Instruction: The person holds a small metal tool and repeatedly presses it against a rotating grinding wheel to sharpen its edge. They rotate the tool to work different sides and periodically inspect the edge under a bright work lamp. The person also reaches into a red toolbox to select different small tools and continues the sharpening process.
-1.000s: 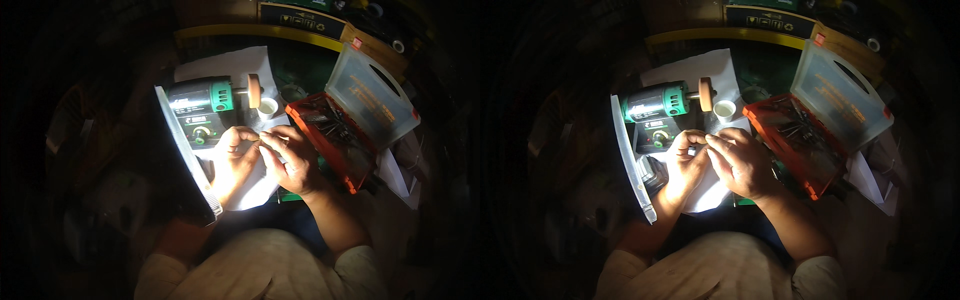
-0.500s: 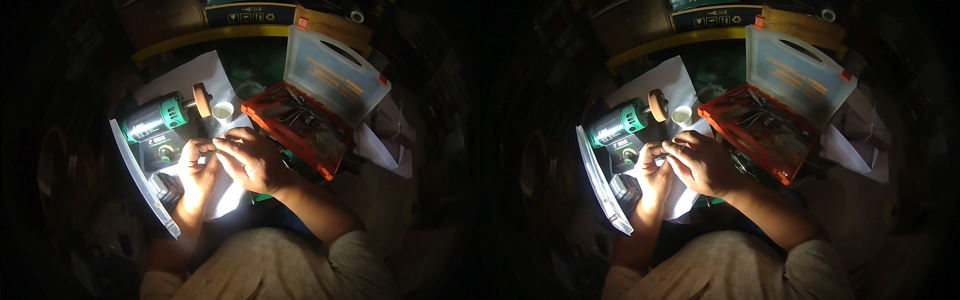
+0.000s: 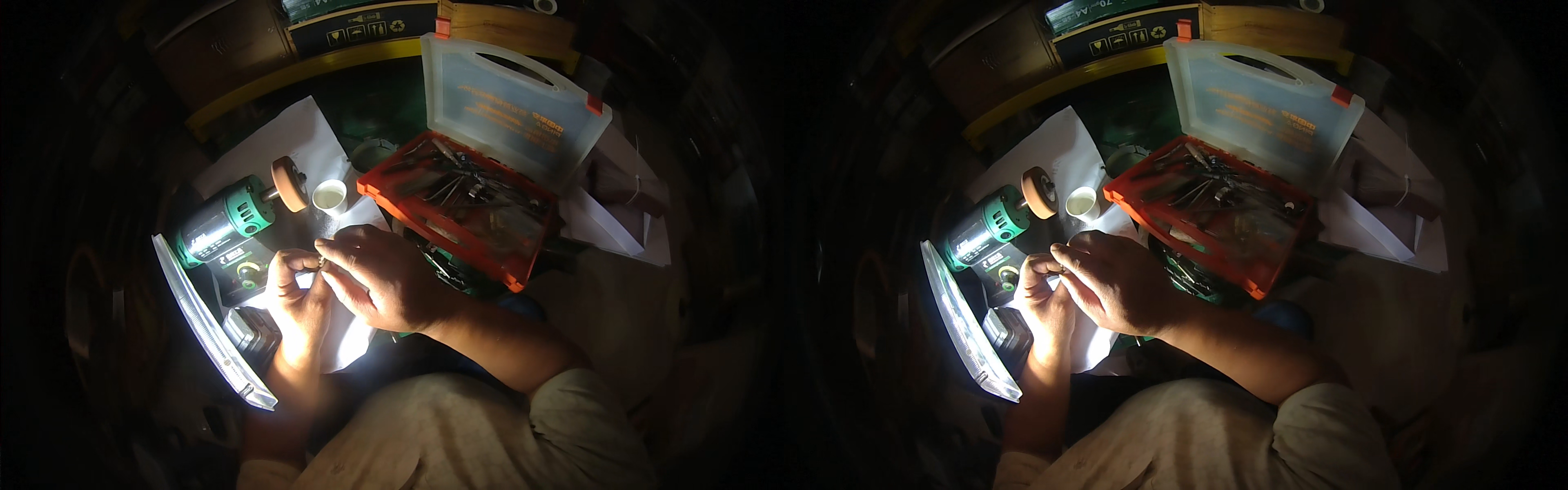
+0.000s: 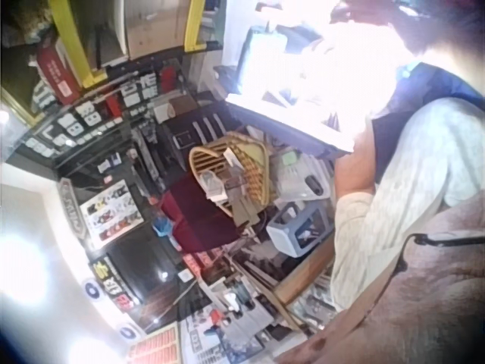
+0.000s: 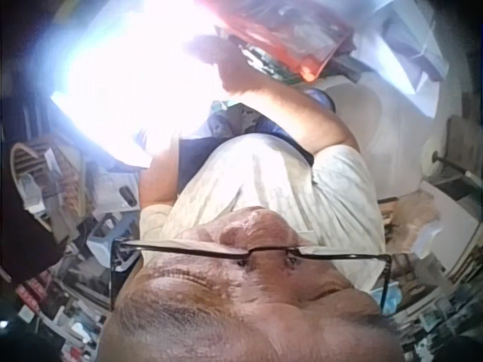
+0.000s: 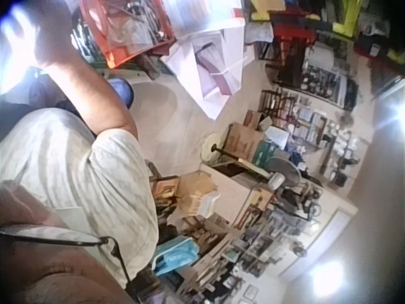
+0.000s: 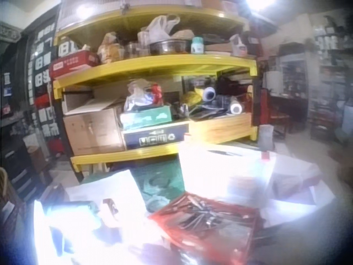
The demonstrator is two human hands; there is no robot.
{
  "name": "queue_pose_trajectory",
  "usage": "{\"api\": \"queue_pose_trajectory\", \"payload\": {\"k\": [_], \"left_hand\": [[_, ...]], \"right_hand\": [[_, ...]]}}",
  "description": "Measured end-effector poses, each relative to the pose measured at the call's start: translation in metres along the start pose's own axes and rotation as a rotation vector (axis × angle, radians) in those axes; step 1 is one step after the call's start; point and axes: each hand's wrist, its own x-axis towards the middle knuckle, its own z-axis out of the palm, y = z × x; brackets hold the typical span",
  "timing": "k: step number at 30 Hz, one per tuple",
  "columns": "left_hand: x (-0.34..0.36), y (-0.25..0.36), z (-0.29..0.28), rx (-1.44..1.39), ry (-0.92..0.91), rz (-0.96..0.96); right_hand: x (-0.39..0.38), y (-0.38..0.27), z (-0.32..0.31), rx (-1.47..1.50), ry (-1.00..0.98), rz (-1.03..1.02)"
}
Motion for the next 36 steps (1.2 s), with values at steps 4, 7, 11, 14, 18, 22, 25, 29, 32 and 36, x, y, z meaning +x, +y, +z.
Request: {"api": "queue_pose_trajectory", "payload": {"k": [4,7,11,14,18,22,25,29,32,36], "left_hand": [[-0.002,0.001,-0.001,0.009,-0.037,-0.006],[-0.002,0.002,0.000,-0.060,-0.065,-0.021],[-0.003,0.004,-0.001,0.002,-0.093,0.031],[-0.003,0.002,0.002,0.095,-0.084,0.111],[-0.007,0.001,0.004,0.101,-0.122,0.122],[-0.005,-0.001,0.004,0.157,-0.153,0.199],[-0.006,0.001,0.002,0.214,-0.170,0.166],[-0.006,0.002,0.002,0.236,-0.186,0.115],[-0.007,0.003,0.002,0.215,-0.192,0.066],[-0.008,0.002,0.001,0.187,-0.198,0.030]], "right_hand": [[-0.001,-0.005,-0.006,-0.001,0.019,0.006],[0.003,-0.017,-0.014,0.077,0.062,0.023],[0.006,-0.042,-0.050,0.106,0.045,-0.008],[0.001,-0.046,-0.100,0.076,-0.065,0.099],[-0.003,-0.010,-0.166,-0.081,-0.022,0.419],[-0.009,0.040,-0.208,-0.112,0.018,0.690],[-0.017,0.053,-0.227,-0.197,-0.095,0.782],[-0.023,0.060,-0.225,-0.321,-0.247,0.773],[-0.020,0.064,-0.219,-0.425,-0.383,0.687],[-0.014,0.070,-0.212,-0.471,-0.518,0.681]]}}
